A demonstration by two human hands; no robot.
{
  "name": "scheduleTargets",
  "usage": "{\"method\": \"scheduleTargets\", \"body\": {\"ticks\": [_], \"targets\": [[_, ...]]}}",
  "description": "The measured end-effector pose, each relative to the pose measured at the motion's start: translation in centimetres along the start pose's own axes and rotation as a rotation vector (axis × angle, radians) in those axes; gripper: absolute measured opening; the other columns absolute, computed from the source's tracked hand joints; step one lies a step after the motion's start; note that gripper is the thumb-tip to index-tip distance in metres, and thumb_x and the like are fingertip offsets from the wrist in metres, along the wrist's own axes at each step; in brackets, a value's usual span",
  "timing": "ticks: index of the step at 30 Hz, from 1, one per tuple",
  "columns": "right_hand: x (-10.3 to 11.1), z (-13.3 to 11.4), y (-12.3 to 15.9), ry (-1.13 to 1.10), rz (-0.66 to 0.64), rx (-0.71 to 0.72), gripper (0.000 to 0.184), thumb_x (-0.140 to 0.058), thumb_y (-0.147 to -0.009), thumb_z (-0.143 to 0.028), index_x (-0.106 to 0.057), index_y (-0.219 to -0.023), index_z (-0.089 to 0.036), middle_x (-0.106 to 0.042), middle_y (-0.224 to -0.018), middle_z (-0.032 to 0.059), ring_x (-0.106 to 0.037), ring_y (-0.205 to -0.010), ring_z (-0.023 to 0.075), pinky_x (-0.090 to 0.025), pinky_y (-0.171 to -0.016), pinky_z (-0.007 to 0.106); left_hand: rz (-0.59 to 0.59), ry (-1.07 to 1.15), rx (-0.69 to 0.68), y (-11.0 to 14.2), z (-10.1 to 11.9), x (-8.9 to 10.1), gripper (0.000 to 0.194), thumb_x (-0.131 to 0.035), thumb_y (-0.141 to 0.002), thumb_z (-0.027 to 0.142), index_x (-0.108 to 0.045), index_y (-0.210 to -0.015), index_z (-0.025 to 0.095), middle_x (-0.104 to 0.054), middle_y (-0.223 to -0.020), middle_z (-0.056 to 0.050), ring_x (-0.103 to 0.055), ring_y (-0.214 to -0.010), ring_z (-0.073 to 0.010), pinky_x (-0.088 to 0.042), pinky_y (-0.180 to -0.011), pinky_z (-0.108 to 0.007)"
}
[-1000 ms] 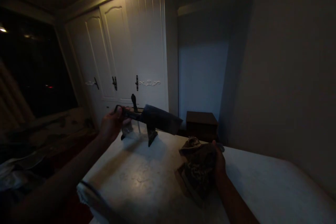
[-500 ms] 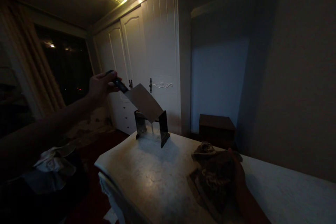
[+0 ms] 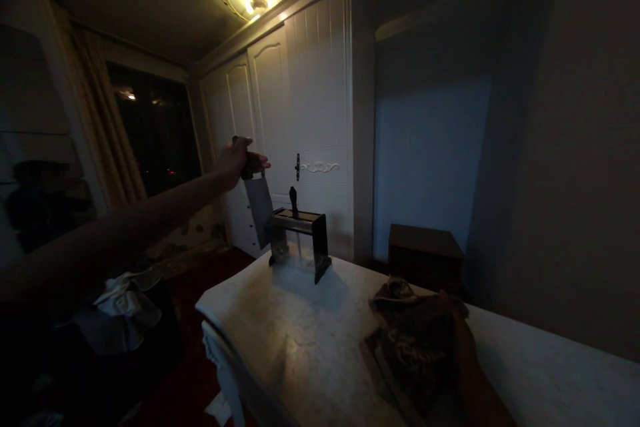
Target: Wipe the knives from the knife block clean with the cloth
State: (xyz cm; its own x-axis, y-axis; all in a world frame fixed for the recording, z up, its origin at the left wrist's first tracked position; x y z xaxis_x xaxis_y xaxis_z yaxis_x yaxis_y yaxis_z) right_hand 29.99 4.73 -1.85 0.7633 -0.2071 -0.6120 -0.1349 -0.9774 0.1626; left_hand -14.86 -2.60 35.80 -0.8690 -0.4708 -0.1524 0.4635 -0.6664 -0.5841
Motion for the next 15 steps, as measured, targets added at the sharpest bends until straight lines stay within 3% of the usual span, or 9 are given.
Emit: {"method": "scheduleTargets", "body": {"ticks": [3,7,10,15], "targets": [[0.2,0.2,-0.3,0.021,0.061,-0.08,0.019,-0.076,-0.072,-0.034,-0.066,-0.082,-0.021,-0.069,-0.071,0.001,-0.069,-0.076,0.0253,-0.062,-0.079,0.037,-0.002,0.068,0.02,-0.6,-0.5,0.0,0.027,-0.056,-0.09,0.045,-0.048,-0.092,0.019,-0.059,-0.058,-0.004,-0.064,-0.051,-0.0203,-0.048,-0.048,-0.028],[0.3,0.2,-0.6,0.03,0.087,-0.088,0.018,-0.075,-0.073,-0.035,-0.067,-0.083,-0.023,-0.071,-0.077,0.0004,-0.069,-0.082,0.0246,-0.061,-0.079,0.034,0.116,0.101,0.064,-1.5,-0.3,0.0,0.029,-0.058,-0.091,0.047,-0.046,-0.089,0.021,-0.044,-0.05,0.005,-0.052,-0.042,-0.0126,-0.041,-0.043,-0.022],[0.2,0.4,-0.7,0.03,0.053,-0.089,0.019,-0.074,-0.072,-0.036,-0.067,-0.084,-0.022,-0.072,-0.081,0.0009,-0.07,-0.083,0.0248,-0.062,-0.076,0.033,0.172,0.091,0.158,-2.3,0.0,-0.1,0.034,-0.059,-0.089,0.054,-0.048,-0.091,0.021,-0.044,-0.052,0.004,-0.048,-0.043,-0.011,-0.039,-0.042,-0.022],[-0.1,1.1,0.0,0.014,-0.009,-0.109,0.025,-0.077,-0.07,-0.037,-0.068,-0.083,-0.018,-0.072,-0.078,0.0047,-0.07,-0.075,0.0275,-0.063,-0.072,0.038,0.167,0.131,0.251,-3.4,-0.3,-0.3,0.038,-0.049,-0.092,0.059,-0.048,-0.093,0.022,-0.044,-0.059,0.001,-0.048,-0.048,-0.0129,-0.043,-0.049,-0.027]]}}
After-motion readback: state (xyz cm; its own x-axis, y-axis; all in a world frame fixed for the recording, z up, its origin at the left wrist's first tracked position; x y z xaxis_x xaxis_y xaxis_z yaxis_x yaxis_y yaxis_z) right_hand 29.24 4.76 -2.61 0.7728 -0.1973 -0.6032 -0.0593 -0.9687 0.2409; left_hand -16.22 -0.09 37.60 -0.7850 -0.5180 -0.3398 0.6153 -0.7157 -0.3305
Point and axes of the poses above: each hand's wrist, its own y-axis away from the middle knuckle, its own x-axis out of the back of the hand, z = x × y, the point moved 3 cm from there along -y, towards the middle knuckle
